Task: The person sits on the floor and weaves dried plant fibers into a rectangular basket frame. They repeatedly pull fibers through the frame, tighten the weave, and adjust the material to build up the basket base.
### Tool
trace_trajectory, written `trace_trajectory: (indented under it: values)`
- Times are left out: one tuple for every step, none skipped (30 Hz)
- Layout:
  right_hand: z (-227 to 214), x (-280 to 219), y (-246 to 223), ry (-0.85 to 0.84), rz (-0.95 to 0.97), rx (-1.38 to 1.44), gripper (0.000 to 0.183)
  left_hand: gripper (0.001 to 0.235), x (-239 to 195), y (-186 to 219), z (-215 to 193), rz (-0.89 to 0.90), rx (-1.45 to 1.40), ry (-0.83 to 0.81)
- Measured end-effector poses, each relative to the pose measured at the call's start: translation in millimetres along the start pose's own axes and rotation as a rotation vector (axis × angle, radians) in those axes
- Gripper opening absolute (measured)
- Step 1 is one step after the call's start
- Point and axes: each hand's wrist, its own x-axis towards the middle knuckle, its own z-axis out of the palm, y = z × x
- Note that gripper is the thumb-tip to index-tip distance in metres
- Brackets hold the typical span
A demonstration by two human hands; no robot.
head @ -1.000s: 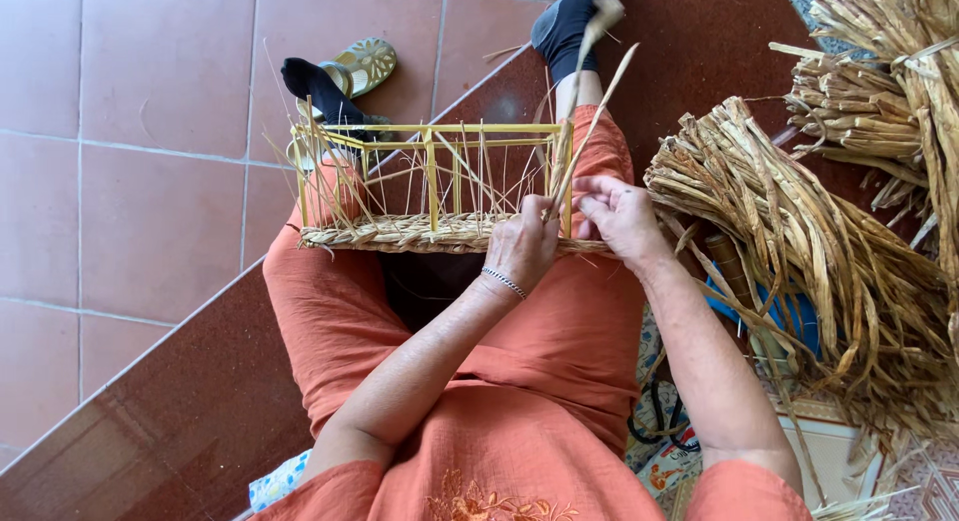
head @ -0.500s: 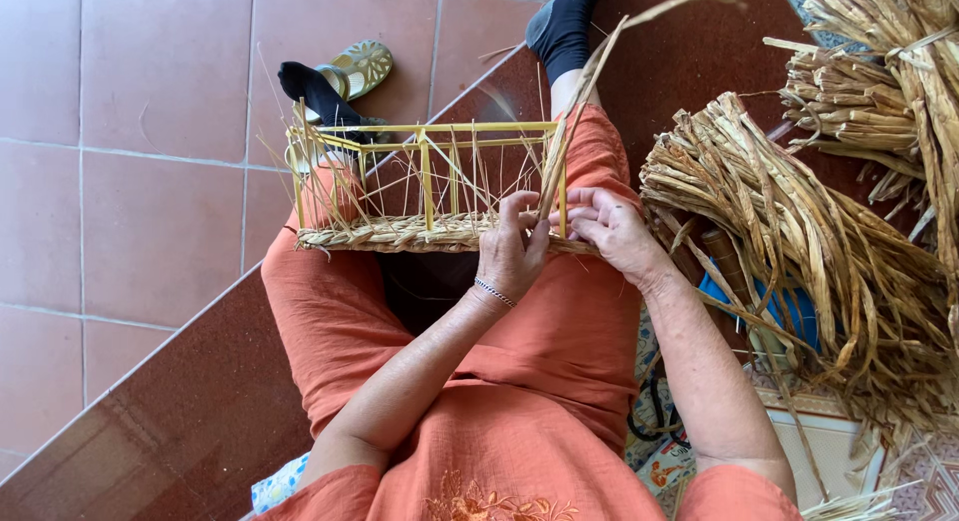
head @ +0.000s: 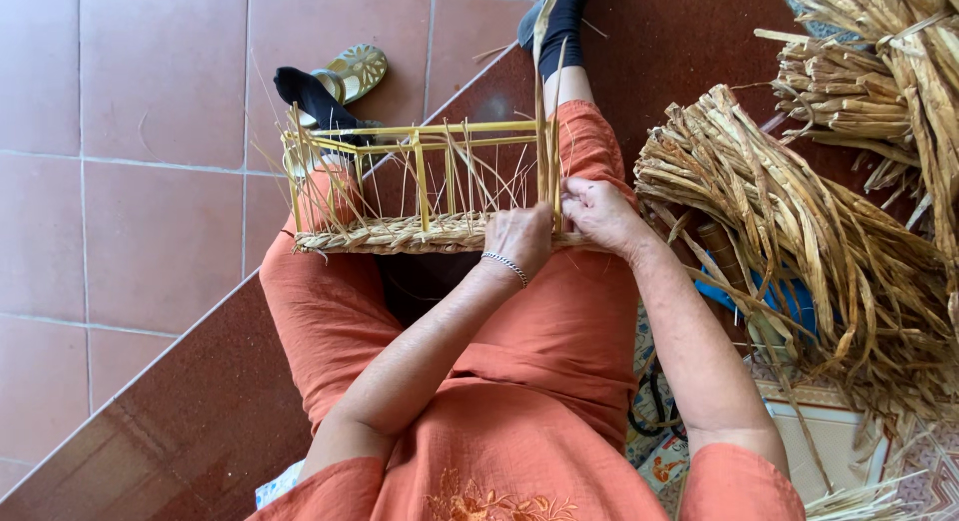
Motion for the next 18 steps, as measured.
trace_trajectory:
  values:
    - [-2.3, 3.5, -3.5, -0.049, 0.021, 0.093, 0.031, 0.011, 4.8, 0.5, -1.7, 0.041, 0.061, -0.069]
    - [-5.5, 5.9, -6.9, -0.088, 0.018, 0.185, 0.031, 0.013, 9.4, 0.9, -4.9, 0.081, 0.122, -0.138]
    - [-5.7, 6.3, -8.8, -0.133, 0.021, 0.279, 0.032, 0.012, 9.8, 0.1, -9.1, 0.078, 0.072, -0.16]
    - [-5.6, 6.6, -10.2, -0.178, 0.024, 0.372, 0.033, 0.013, 10.7, -1.6, -14.8, 0.074, 0.023, -0.182]
    - [-4.8, 3.8, -9.7, -0.109, 0.033, 0.326, 0.035, 0.014, 8.6, -2.3, -19.9, 0.073, -0.028, -0.208]
    - [-4.0, 0.9, -9.1, -0.04, 0.043, 0.28, 0.037, 0.018, 2.6, -1.6, -24.1, 0.074, -0.073, -0.201]
    - [-4.8, 1.2, -10.7, 0.028, 0.048, 0.229, 0.039, 0.026, -2.5, -1.0, -29.3, 0.075, -0.118, -0.186]
    - [-4.9, 0.8, -11.9, 0.083, -0.004, 0.153, 0.036, 0.037, -9.1, -0.5, -33.5, 0.077, -0.163, -0.171]
    - [-3.1, -3.7, -10.4, 0.138, -0.047, 0.08, 0.033, 0.04, -20.1, 1.1, -34.0, 0.103, -0.199, -0.092]
    - [-1.1, -8.6, -8.5, 0.192, -0.09, 0.006, 0.03, 0.044, -31.8, 2.4, -33.1, 0.129, -0.234, -0.013]
    - [-0.6, -12.8, -7.4, 0.226, -0.05, -0.06, 0.028, 0.048, -39.0, 3.4, -31.2, 0.161, -0.27, 0.067]
    - [-0.2, -17.9, -6.4, 0.259, -0.009, -0.126, 0.026, 0.049, -40.4, 5.0, -27.0, 0.231, -0.143, 0.143]
    - [1.1, -24.1, -5.2, 0.282, 0.032, -0.197, 0.024, 0.049, -41.9, 6.7, -21.1, 0.291, -0.017, 0.223]
    - [2.5, -28.9, -4.5, 0.294, 0.045, -0.212, 0.022, 0.05, -44.1, 6.2, -15.5, 0.35, 0.11, 0.303]
    - [3.7, -34.4, -3.1, 0.309, 0.058, -0.227, 0.019, 0.044, -45.1, 4.2, -10.3, 0.355, 0.139, 0.249]
    - [5.9, -40.6, -1.3, 0.323, 0.072, -0.241, 0.017, 0.037, -45.9, 1.7, -5.5, 0.359, 0.167, 0.195]
    - [5.9, -45.3, 0.1, 0.337, 0.042, -0.271, 0.016, 0.031, -44.2, -1.0, -1.8, 0.363, 0.197, 0.147]
    - [5.3, -52.4, 2.0, 0.352, 0.012, -0.301, 0.014, 0.026, -41.6, -2.9, 1.5, 0.377, 0.192, 0.116]
